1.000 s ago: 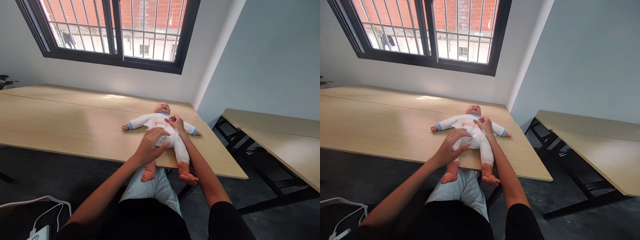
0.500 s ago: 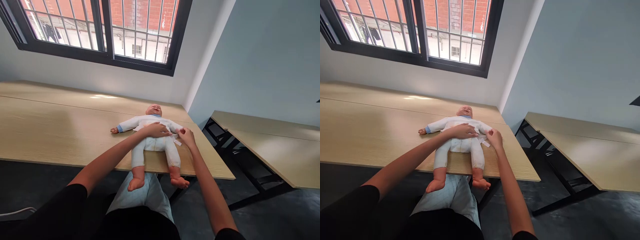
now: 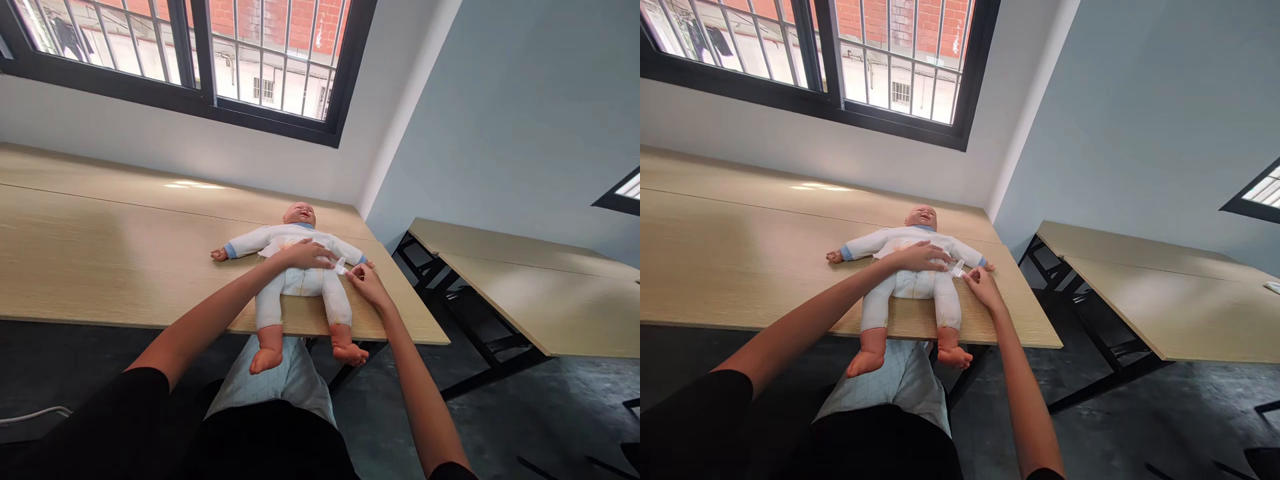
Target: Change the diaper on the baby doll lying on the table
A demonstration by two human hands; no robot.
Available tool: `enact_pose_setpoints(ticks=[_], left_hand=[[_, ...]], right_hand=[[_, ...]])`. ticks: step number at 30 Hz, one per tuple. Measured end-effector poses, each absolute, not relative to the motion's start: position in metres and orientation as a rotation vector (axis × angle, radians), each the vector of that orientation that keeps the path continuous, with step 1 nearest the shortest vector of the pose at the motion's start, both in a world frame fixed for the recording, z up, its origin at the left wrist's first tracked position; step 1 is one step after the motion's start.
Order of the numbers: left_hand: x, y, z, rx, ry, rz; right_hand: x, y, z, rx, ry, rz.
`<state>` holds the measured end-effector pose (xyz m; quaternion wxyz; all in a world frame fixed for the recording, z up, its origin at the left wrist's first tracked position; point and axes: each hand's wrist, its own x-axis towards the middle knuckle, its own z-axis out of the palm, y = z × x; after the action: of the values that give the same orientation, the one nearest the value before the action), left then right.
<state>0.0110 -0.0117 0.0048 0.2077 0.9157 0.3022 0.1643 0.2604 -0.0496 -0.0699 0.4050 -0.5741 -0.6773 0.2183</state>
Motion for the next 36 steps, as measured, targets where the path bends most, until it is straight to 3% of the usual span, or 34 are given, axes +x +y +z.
enact_pose_setpoints(ticks=[8, 13, 18, 27, 36], left_hand=[[0.015, -0.004, -0.006, 2.393, 0.922, 0.592], [0.016, 0.001, -0.011, 2.317, 0.954, 0.668], [0.017, 0.006, -0.015, 2.283, 0.930, 0.724], [0.008, 0.002, -0.015, 2.251, 0.855, 0.846], [-0.040, -0.035, -0.010, 2.363, 0.828, 1.094]], right_hand=[[0.242, -0.025, -0.029, -1.248, -1.484, 0.634], [0.200, -0.025, 0.000, -1.164, -1.643, 0.722], [0.165, -0.034, 0.016, -1.265, -1.859, 0.562], [0.154, -0.050, -0.007, -1.265, -1.775, 0.755], [0.168, -0.081, -0.020, -0.906, -1.656, 1.017]])
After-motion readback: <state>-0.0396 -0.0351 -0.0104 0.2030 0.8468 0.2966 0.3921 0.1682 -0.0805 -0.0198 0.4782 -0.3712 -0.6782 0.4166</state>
